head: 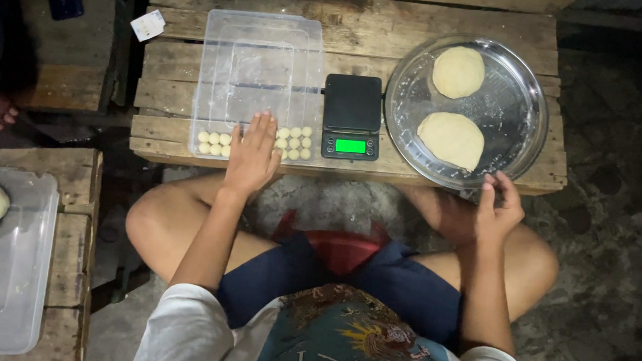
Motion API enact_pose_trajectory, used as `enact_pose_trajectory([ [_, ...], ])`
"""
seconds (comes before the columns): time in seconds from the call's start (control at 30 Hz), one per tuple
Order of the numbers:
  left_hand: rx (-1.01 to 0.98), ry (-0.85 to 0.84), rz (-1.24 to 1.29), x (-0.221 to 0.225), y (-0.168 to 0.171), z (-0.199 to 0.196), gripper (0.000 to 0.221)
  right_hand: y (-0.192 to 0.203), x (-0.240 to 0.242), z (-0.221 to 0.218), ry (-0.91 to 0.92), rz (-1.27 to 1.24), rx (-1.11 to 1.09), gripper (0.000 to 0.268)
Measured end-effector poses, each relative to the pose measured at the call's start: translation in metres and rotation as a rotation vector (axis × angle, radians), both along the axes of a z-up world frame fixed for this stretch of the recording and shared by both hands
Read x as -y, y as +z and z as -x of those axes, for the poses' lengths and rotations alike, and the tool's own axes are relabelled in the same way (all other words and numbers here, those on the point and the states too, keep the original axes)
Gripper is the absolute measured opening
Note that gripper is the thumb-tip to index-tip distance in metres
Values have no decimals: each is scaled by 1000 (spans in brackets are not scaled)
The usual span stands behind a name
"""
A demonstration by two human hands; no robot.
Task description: The person is portioning dough by weighing small pieces on a digital scale, rolling them into balls, and flattening larger pieces on a metal tray.
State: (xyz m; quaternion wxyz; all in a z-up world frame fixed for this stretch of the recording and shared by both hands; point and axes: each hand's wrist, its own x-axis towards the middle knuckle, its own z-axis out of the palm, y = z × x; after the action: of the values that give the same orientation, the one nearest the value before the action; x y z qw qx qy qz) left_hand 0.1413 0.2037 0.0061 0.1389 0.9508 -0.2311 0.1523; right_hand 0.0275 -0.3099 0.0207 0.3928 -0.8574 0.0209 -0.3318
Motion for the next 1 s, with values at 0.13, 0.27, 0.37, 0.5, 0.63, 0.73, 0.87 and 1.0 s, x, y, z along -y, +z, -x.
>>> enact_pose_trajectory([
  [0.13,-95,-82,-17,6,-11,4,69,7,-4,-1,-16,15,0,29],
  [0.27,-129,-90,-78,8,-16,4,70,18,-10,-1,-54,180,-25,32],
  [0.37,-149,-77,-12,18,-6,8,68,13,-7,0,-145,395,-90,38],
  [0.5,182,-141,124,59,7,21,44,6,-8,-8,-258,640,-223,48],
  [0.63,310,-261,68,132,46,48,26,-12,4,-26,-315,686,-312,48],
  [0.73,-908,-511,1235,182,77,54,40,-12,5,-40,-295,646,-454,51],
  [0.87,79,-758,457,263,23,24,49,-15,11,-53,-195,561,-490,54],
  [1.0,200,-654,286,318,7,-7,56,-24,15,-57,-138,484,-393,30],
])
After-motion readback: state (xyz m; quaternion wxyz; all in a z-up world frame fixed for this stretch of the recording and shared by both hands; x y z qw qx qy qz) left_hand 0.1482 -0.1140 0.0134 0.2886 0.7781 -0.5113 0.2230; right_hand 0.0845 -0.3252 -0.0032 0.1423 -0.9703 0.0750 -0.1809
